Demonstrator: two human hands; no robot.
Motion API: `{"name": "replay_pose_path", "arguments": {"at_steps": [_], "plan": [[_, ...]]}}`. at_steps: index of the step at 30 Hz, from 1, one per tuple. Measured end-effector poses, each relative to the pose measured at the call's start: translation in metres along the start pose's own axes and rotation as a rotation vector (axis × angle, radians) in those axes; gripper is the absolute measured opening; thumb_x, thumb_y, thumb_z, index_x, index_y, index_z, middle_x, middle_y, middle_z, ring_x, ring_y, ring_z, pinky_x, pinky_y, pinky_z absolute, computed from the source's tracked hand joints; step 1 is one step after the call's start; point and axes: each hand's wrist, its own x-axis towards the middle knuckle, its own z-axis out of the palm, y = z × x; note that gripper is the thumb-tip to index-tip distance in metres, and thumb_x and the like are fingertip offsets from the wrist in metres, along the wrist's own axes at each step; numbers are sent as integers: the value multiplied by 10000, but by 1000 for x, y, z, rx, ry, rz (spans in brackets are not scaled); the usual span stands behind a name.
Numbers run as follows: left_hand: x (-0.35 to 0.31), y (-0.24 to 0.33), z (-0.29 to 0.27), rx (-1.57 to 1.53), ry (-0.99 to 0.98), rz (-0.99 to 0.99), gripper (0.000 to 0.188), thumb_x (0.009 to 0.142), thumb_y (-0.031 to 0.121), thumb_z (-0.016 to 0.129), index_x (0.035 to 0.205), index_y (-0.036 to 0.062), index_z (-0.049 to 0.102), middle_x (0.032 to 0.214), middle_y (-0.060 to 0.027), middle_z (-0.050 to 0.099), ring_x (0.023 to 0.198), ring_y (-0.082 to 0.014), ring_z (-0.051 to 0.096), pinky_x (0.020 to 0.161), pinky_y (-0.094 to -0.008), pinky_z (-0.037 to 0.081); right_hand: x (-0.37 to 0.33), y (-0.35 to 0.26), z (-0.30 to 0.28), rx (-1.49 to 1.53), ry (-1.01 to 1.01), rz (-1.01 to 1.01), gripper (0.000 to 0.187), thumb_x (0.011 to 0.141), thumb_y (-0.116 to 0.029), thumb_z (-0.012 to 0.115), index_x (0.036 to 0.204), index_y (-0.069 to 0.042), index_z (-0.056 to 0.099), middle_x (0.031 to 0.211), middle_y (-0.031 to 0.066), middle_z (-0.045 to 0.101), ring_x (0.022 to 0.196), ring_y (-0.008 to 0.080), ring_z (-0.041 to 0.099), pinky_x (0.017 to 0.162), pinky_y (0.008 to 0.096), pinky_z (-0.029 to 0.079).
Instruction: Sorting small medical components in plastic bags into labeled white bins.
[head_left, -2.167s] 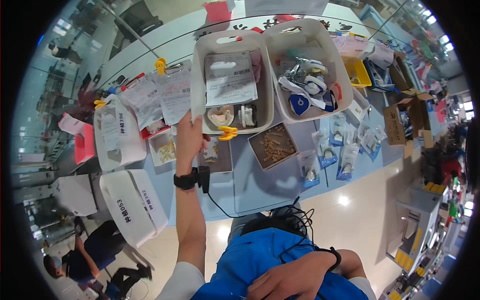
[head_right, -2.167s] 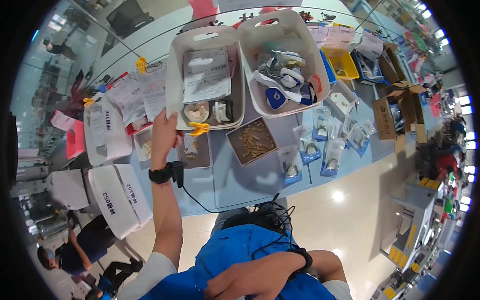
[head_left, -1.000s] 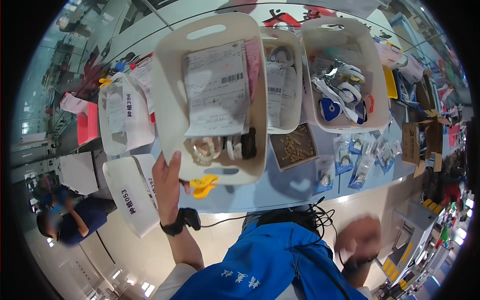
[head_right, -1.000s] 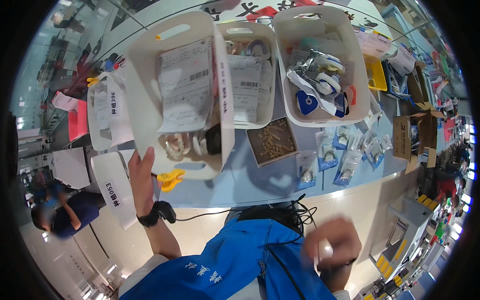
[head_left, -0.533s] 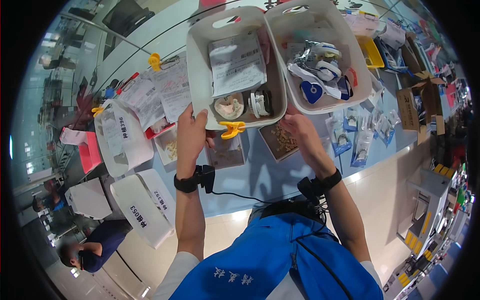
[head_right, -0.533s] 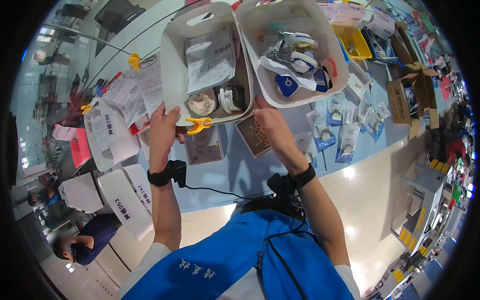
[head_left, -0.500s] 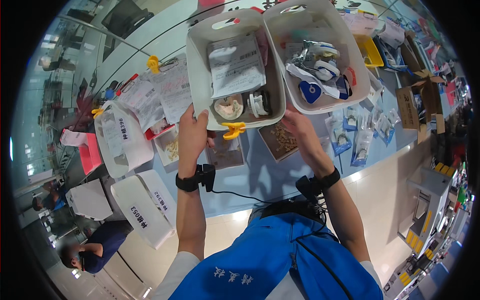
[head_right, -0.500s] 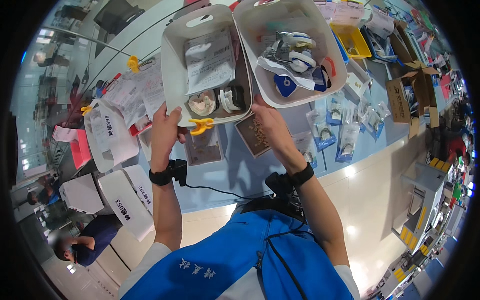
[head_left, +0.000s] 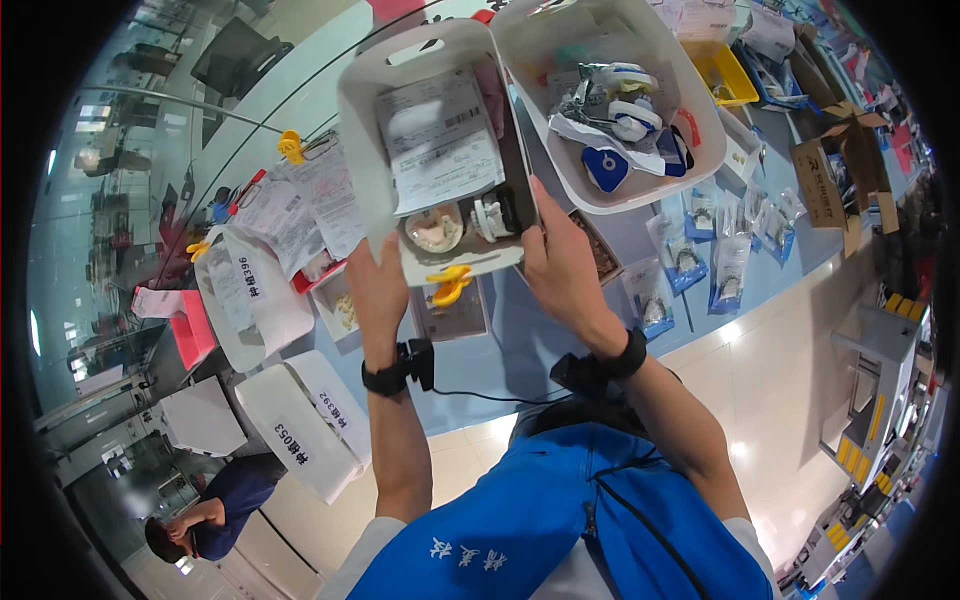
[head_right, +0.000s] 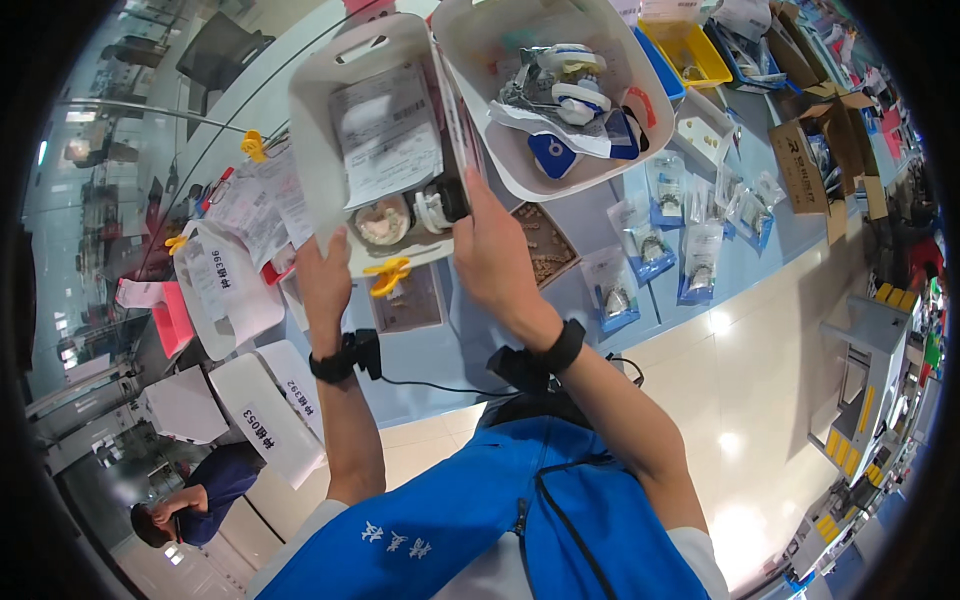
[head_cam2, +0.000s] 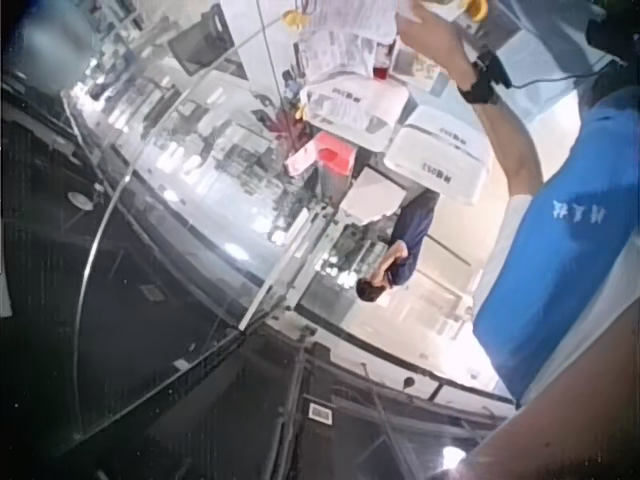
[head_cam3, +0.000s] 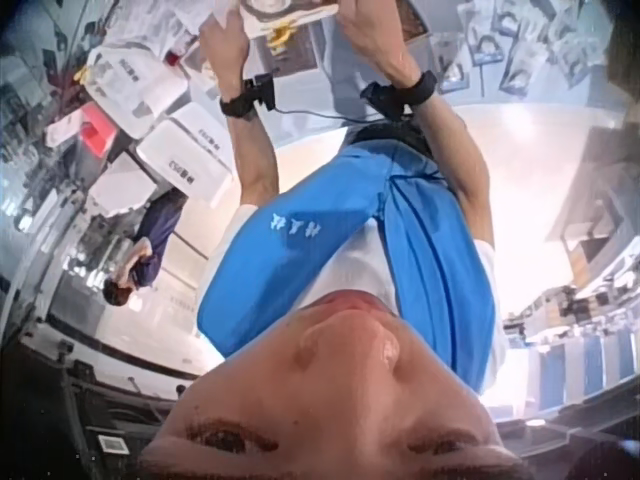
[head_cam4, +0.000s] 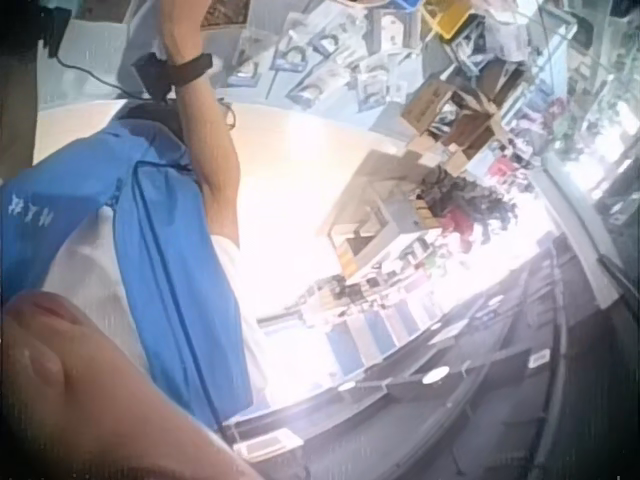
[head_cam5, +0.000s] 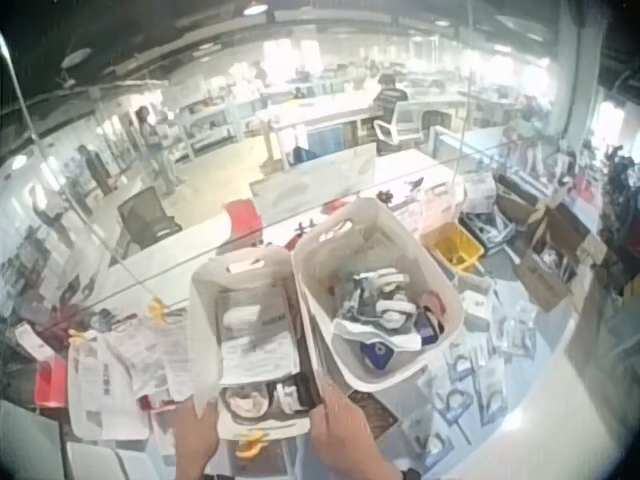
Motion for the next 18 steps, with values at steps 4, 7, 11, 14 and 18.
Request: {"name": "replay_pose_path", "arguments": {"at_steps": [4, 7, 11, 14, 18], "plan": [[-36, 10, -36, -161, 140, 8, 357, 1034, 252, 612, 1147, -78, 688, 961, -175, 739, 855, -228, 645, 830, -396, 498, -28, -39, -4, 16, -26, -144, 589, 941, 26, 470, 1514, 116, 365, 1496, 373, 451, 1386, 492, 467, 1163, 449, 396], [-61, 15, -60, -258, 207, -16, 331, 1056, 237, 612, 1130, -76, 691, 963, -74, 720, 864, -154, 578, 812, -332, 474, -51, -60, -8, -52, -50, -274, 709, 909, 83, 474, 1592, 61, 284, 1601, 318, 361, 1497, 439, 366, 1223, 419, 329], [-98, 19, -108, -250, 238, -198, 331, 1047, 250, 627, 1071, -75, 686, 881, -21, 660, 807, -115, 521, 750, -296, 442, -76, -87, -1, 23, -174, -246, 741, 907, 82, 496, 1598, 84, 231, 1611, 345, 316, 1485, 480, 364, 1217, 439, 337], [-116, 12, -122, -206, 258, -281, 330, 1037, 255, 637, 1038, -73, 680, 831, -3, 612, 773, -93, 474, 710, -270, 407, -85, -85, 7, 77, -259, -228, 745, 911, 77, 509, 1597, 94, 218, 1612, 366, 288, 1486, 501, 348, 1217, 461, 335], [-128, -8, -120, -210, 253, -335, 319, 1034, 242, 632, 1039, -73, 682, 827, -5, 622, 769, -93, 482, 712, -268, 406, -92, -81, 15, 66, -337, -197, 748, 922, 62, 525, 1601, 89, 212, 1609, 379, 279, 1492, 511, 328, 1221, 474, 330]]}}
